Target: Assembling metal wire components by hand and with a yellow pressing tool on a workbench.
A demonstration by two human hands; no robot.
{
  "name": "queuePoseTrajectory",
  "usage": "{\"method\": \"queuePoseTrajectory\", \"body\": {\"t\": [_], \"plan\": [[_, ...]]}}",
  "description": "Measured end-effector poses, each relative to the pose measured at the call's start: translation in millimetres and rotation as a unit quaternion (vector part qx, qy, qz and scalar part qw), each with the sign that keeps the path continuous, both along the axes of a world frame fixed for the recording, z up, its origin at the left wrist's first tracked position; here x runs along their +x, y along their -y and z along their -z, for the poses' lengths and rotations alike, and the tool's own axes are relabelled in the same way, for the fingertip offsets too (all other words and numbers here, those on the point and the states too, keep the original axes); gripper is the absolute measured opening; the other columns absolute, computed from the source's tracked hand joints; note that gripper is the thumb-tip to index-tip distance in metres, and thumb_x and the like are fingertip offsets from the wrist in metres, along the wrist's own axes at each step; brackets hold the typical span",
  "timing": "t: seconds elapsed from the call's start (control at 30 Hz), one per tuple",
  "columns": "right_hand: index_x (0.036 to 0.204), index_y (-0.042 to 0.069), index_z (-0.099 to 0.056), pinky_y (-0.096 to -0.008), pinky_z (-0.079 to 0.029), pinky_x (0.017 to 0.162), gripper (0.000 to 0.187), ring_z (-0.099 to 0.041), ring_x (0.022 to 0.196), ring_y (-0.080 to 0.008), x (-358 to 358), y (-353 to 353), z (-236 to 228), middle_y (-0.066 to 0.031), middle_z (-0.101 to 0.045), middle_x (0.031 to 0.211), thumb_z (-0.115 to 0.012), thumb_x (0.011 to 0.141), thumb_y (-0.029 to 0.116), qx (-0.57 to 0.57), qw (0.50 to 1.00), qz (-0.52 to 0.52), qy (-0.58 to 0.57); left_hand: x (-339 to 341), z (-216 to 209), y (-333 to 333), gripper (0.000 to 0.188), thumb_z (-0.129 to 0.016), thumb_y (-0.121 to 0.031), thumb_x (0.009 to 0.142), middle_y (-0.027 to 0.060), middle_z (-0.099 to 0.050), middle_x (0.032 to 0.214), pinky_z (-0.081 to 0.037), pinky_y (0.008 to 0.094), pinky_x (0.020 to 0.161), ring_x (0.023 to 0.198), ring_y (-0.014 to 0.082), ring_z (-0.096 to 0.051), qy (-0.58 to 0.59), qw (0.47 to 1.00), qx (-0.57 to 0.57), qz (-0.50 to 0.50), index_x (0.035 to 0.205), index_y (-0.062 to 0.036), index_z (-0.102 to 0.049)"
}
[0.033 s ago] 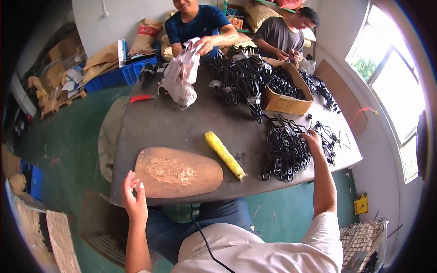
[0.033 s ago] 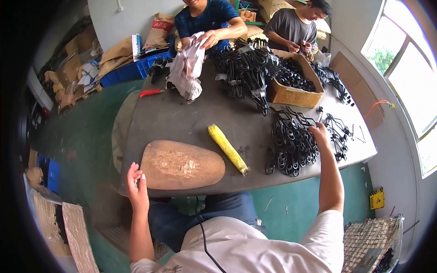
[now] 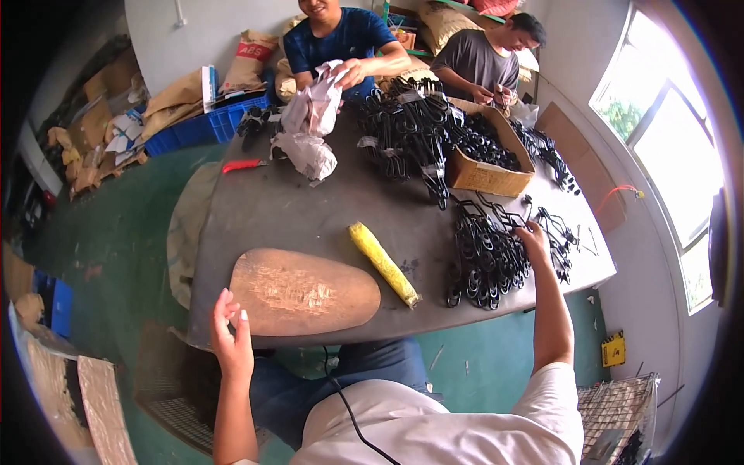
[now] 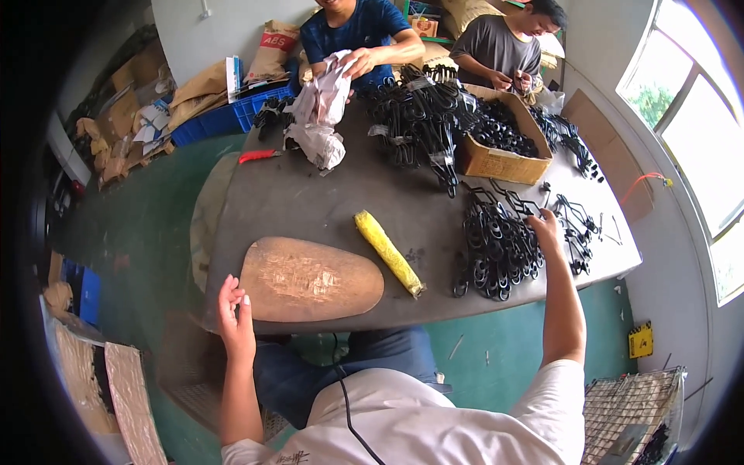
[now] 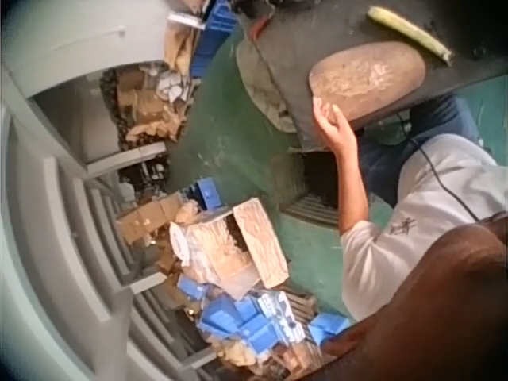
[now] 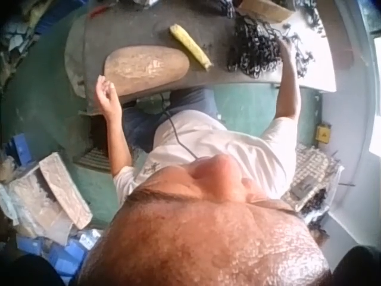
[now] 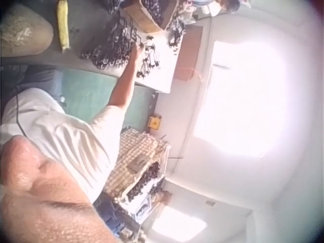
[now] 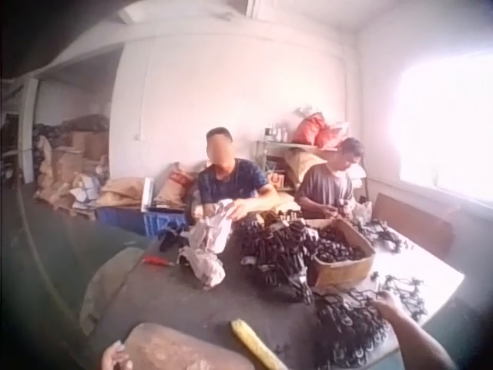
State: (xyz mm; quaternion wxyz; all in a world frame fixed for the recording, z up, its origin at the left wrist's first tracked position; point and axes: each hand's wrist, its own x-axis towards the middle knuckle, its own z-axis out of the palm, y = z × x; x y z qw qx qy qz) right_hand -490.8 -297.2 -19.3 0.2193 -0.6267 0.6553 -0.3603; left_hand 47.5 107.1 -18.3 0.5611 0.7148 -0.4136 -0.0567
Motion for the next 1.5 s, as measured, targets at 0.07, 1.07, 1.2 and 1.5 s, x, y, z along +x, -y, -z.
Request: {"method": "queuePoseTrajectory", "body": {"t": [0.07,1.07,1.2,1.5], "plan": [[0.127,-0.007,-0.060,-0.0328,-0.047,0.095,0.067,-0.065,0.105,-0.0270,-12.0,4.9,5.3,-0.0212,-0.068,0.115,-0.072,0.077,0.036,0.006,0.996,-0.011,-0.085,-3.7,3.2,2.6,0.046,-0.058,-0.003,0.095,0.0122,-0.057,0.132,-0.045,0.0363,0.099,0.108,0.0213,-0.058,0.003,1.000,0.005,0.010,0.140,-0.0038,-0.048],[0.063,0.004,-0.063,-0.0326,-0.036,0.049,0.029,-0.045,0.050,-0.0134,-51.2,33.4,-39.3,-0.0020,-0.053,0.056,-0.063,0.079,0.028,0.226,0.937,-0.160,-0.213,-39.4,20.8,17.4,0.049,-0.064,0.000,0.089,0.0116,-0.059,0.120,-0.049,0.0356,0.092,0.097,0.0202,-0.060,0.039,0.993,0.062,0.095,0.136,-0.0029,-0.050],[0.063,0.005,-0.061,-0.0292,-0.031,0.043,0.027,-0.040,0.045,-0.0104,-27.3,22.1,-45.2,-0.0002,-0.050,0.055,-0.064,0.079,0.027,0.288,0.944,-0.130,-0.099,-37.3,27.8,13.5,0.049,-0.064,0.000,0.090,0.0111,-0.059,0.122,-0.049,0.0357,0.092,0.096,0.0198,-0.059,0.016,0.992,0.080,0.098,0.137,-0.0033,-0.050],[0.077,0.008,-0.067,-0.0303,-0.045,0.055,0.009,-0.056,0.059,-0.0163,-113.3,56.2,1.8,0.0002,-0.062,0.069,-0.066,0.078,0.017,0.083,0.947,-0.310,0.004,-23.2,39.8,6.0,0.046,-0.064,-0.005,0.093,0.0109,-0.059,0.123,-0.049,0.0343,0.092,0.098,0.0192,-0.058,-0.026,0.988,0.125,0.082,0.137,-0.0039,-0.050]]}}
